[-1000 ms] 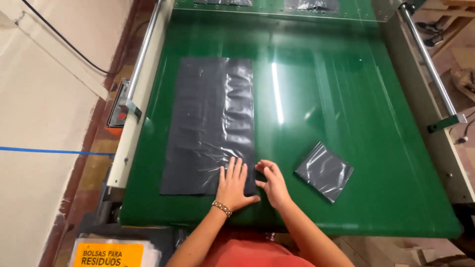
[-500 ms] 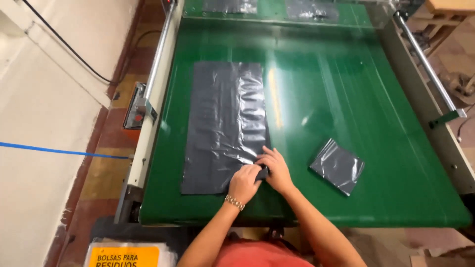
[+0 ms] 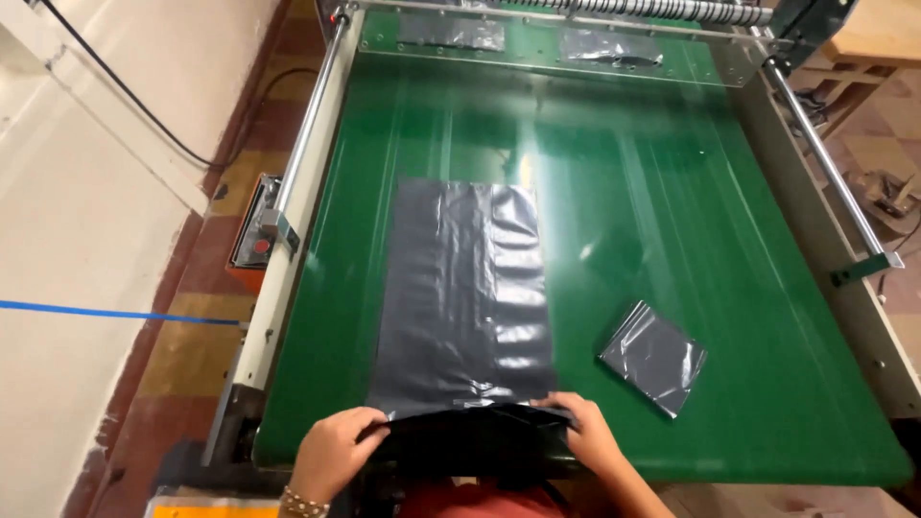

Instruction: Folding plastic bags coming off a conveyor belt and placing them into a storage crate.

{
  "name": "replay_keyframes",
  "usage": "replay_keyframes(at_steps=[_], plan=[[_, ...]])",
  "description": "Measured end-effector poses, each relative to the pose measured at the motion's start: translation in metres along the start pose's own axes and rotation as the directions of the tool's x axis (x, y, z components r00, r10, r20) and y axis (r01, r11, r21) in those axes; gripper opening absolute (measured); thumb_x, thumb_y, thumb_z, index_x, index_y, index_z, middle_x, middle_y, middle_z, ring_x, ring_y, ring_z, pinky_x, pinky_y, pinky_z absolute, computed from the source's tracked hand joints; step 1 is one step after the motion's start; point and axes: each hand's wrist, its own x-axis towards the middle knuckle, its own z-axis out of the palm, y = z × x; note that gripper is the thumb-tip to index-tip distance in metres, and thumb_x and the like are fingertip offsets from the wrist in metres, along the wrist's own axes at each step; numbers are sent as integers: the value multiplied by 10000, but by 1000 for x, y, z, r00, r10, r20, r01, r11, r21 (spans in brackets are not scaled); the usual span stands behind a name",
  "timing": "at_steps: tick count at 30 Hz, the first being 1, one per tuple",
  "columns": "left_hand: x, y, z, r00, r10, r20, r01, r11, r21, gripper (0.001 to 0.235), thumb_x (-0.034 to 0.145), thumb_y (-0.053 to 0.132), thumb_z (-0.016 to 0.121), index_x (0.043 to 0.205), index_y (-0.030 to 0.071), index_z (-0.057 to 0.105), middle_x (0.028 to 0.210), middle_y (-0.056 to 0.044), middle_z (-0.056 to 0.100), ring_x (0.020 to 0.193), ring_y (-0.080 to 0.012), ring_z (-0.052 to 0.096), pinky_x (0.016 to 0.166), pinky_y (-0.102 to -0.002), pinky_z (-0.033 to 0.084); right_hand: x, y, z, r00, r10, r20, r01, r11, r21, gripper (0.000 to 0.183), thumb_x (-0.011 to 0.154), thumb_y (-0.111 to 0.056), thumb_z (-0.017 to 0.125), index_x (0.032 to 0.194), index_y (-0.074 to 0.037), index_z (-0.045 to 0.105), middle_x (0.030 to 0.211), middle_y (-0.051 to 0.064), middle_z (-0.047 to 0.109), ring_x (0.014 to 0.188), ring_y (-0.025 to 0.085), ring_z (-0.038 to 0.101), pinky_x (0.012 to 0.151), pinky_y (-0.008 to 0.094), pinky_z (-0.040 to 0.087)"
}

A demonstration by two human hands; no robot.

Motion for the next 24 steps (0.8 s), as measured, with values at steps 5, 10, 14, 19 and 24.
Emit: replay_keyframes(at_steps=[5, 10, 14, 19, 24], plan=[[78, 2, -15, 998, -56, -2, 54, 978, -203, 230, 779, 300, 800, 969, 170, 797, 1022, 48, 813, 947, -103, 764, 875, -260, 564, 37, -20, -45, 992, 113, 60, -122, 979, 165, 82, 858, -179, 746, 866, -129, 681, 735, -48, 600, 682, 79, 522, 633, 256, 417], [236, -26, -7, 964, 7, -267, -70, 971, -229, 205, 802, 247, 824, 954, 126, 757, 996, -82, 779, 1018, -245, 727, 894, -370, 565, 171, -6, -61, 976, 154, -152, -82, 912, 402, 158, 808, 29, 747, 938, -60, 729, 772, 36, 674, 738, 162, 601, 741, 352, 534], [349, -64, 17, 948, -195, -252, 132, 961, -245, 380, 895, 394, 738, 1134, 99, 727, 1099, -138, 740, 1071, -315, 688, 917, -432, 566, 283, 19, -61, 961, 162, -223, -58, 909, 412, 183, 835, -22, 714, 1015, 0, 687, 816, 147, 693, 776, 209, 632, 734, 408, 537], [421, -122, 61, 930, -279, -238, 256, 959, -126, 362, 897, 400, 703, 1172, 165, 713, 1116, -92, 748, 1084, -284, 694, 927, -416, 575, 366, 79, -47, 948, 239, -209, -232, 971, 56, 273, 849, -253, 727, 909, 0, 645, 782, 256, 653, 785, 412, 644, 704, 518, 455], [413, -107, 59, 926, -322, -199, 329, 944, 5, 334, 965, 382, 571, 1240, 199, 620, 1094, -146, 742, 1035, -335, 707, 889, -473, 584, 387, 79, -52, 924, 337, -180, -369, 909, -193, 422, 851, -361, 735, 1177, -118, 620, 1077, 172, 717, 1067, 384, 669, 919, 502, 517]])
